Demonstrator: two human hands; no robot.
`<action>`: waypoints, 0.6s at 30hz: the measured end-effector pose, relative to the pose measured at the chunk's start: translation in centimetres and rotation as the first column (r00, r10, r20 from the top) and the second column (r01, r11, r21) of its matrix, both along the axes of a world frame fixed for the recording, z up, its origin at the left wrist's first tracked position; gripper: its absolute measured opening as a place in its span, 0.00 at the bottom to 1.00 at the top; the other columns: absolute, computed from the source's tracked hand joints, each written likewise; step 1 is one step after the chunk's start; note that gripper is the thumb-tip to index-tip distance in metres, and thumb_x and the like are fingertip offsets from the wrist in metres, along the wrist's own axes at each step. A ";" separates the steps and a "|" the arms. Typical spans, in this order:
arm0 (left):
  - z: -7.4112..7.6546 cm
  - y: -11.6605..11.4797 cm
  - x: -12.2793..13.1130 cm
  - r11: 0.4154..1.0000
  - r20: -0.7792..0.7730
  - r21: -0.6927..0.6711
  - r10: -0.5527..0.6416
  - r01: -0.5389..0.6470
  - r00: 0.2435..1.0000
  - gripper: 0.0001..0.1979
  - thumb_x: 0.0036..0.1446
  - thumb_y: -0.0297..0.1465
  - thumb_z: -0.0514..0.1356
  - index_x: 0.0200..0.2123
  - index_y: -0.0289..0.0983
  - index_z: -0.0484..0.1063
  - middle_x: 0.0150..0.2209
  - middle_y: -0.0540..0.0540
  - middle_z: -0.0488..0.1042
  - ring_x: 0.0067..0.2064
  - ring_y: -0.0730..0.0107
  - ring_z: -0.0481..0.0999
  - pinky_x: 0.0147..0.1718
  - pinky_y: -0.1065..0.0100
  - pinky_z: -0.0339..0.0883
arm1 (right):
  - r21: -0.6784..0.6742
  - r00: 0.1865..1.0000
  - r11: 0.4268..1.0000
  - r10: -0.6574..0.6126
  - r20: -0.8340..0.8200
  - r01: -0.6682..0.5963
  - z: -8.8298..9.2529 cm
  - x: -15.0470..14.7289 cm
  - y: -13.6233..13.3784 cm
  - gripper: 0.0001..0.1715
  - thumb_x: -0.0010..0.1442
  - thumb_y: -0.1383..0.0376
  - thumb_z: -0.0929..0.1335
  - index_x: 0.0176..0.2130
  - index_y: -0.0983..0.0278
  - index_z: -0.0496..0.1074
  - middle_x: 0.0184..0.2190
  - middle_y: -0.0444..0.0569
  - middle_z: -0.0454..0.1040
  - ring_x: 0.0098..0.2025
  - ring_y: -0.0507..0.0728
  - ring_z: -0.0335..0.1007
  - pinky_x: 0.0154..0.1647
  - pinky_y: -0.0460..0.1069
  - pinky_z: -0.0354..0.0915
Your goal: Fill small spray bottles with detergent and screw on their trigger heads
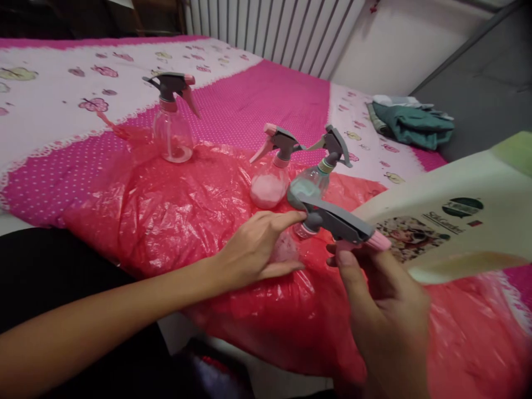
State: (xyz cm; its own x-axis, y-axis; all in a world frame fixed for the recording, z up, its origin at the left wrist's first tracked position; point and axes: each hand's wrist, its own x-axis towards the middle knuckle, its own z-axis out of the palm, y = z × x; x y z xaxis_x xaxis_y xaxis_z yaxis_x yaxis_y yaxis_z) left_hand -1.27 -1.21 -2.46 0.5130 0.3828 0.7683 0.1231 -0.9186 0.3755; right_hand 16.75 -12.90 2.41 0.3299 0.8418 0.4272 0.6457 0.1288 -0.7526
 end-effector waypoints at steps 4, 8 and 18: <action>-0.2 0.0 -0.1 1.000 0.002 0.019 0.001 -0.001 1.000 0.39 0.67 0.48 0.63 0.72 0.43 0.48 0.60 0.36 0.74 0.55 0.51 0.79 0.51 0.49 0.77 | 0.006 0.998 0.999 0.040 -0.039 -0.040 0.5 -0.4 0.3 0.10 0.72 0.59 0.69 0.50 0.57 0.78 0.41 0.43 0.77 0.40 0.54 0.75 0.44 0.49 0.70; -0.1 -0.2 -0.1 0.999 -0.036 -0.051 -0.006 0.005 0.999 0.40 0.67 0.46 0.64 0.72 0.48 0.45 0.63 0.38 0.71 0.60 0.50 0.77 0.54 0.46 0.76 | -0.039 0.998 0.998 0.050 -0.026 -0.051 1.3 -0.5 -0.1 0.09 0.72 0.60 0.69 0.47 0.60 0.79 0.39 0.44 0.77 0.39 0.54 0.75 0.43 0.49 0.69; 0.2 -0.3 0.2 0.948 -0.064 -0.313 -0.074 0.051 0.995 0.38 0.61 0.53 0.67 0.65 0.42 0.57 0.66 0.39 0.69 0.63 0.49 0.74 0.63 0.44 0.71 | -0.068 0.998 0.997 0.029 0.049 -0.026 1.8 -0.1 -0.6 0.10 0.70 0.57 0.70 0.43 0.60 0.79 0.38 0.44 0.78 0.38 0.56 0.76 0.41 0.51 0.68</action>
State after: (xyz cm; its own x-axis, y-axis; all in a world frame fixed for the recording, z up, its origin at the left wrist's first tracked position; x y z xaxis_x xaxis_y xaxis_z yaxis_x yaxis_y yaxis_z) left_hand -1.03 -1.47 -2.29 0.5942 0.5620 0.5754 0.1073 -0.7644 0.6357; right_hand 16.63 -13.53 4.23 0.2856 0.8779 0.3844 0.6799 0.0971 -0.7268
